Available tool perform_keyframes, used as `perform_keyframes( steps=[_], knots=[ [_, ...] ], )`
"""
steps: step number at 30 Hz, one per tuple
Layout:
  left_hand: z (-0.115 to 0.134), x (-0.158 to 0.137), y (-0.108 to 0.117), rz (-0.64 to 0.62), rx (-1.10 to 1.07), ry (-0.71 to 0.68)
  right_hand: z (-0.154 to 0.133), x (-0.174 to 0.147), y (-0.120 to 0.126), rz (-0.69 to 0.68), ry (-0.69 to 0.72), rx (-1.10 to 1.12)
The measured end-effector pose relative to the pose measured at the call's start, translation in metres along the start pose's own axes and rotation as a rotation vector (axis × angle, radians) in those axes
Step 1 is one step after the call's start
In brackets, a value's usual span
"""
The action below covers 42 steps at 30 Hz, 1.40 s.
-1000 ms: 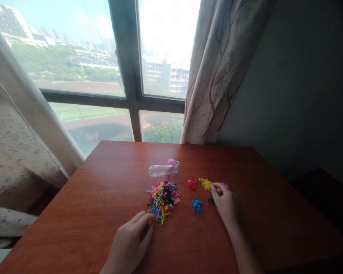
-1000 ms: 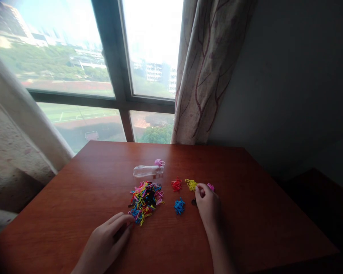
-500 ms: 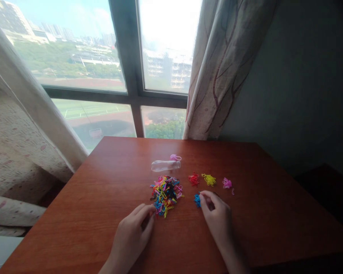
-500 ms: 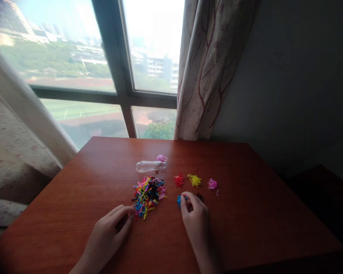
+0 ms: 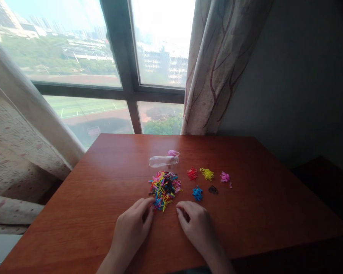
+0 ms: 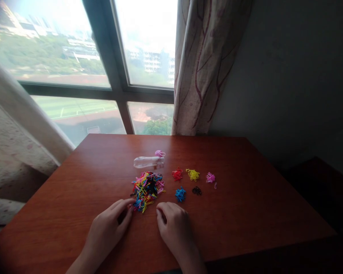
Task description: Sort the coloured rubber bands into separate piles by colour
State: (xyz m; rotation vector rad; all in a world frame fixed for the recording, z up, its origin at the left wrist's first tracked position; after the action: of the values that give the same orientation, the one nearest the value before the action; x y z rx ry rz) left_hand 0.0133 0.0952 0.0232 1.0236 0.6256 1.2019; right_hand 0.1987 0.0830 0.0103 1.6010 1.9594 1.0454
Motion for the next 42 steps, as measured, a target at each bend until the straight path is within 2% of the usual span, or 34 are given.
perform_keyframes(
  steps=[7,14,33,42],
  knots=[
    [-0.004,-0.002,-0.003,-0.047,-0.121,-0.018,0.001,-0.001,-0.001,-0.014,-0.006,0.016],
    [-0.003,-0.002,-0.011,-0.119,-0.117,-0.043,0.002,-0.002,-0.002,-0.015,-0.003,0.014],
    [0.003,-0.001,-0.005,-0.083,-0.082,-0.068,0.004,-0.001,-0.002,-0.023,-0.014,0.017],
    [0.002,-0.002,-0.006,-0.098,-0.175,-0.089,0.001,-0.001,0.000,-0.017,-0.009,0.001]
  ],
)
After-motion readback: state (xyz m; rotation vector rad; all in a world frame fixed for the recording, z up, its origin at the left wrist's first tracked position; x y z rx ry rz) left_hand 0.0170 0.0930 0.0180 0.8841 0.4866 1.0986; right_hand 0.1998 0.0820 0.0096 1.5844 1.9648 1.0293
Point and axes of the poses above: each hand's wrist, its own x-axis towards the middle knuckle, its own y-axis out of the back of the hand, z = x × y, the point moved 8 cm from there along x, towards the middle knuckle, and after that the axes turned 10 degrees about -z, right-handed, at the moved point
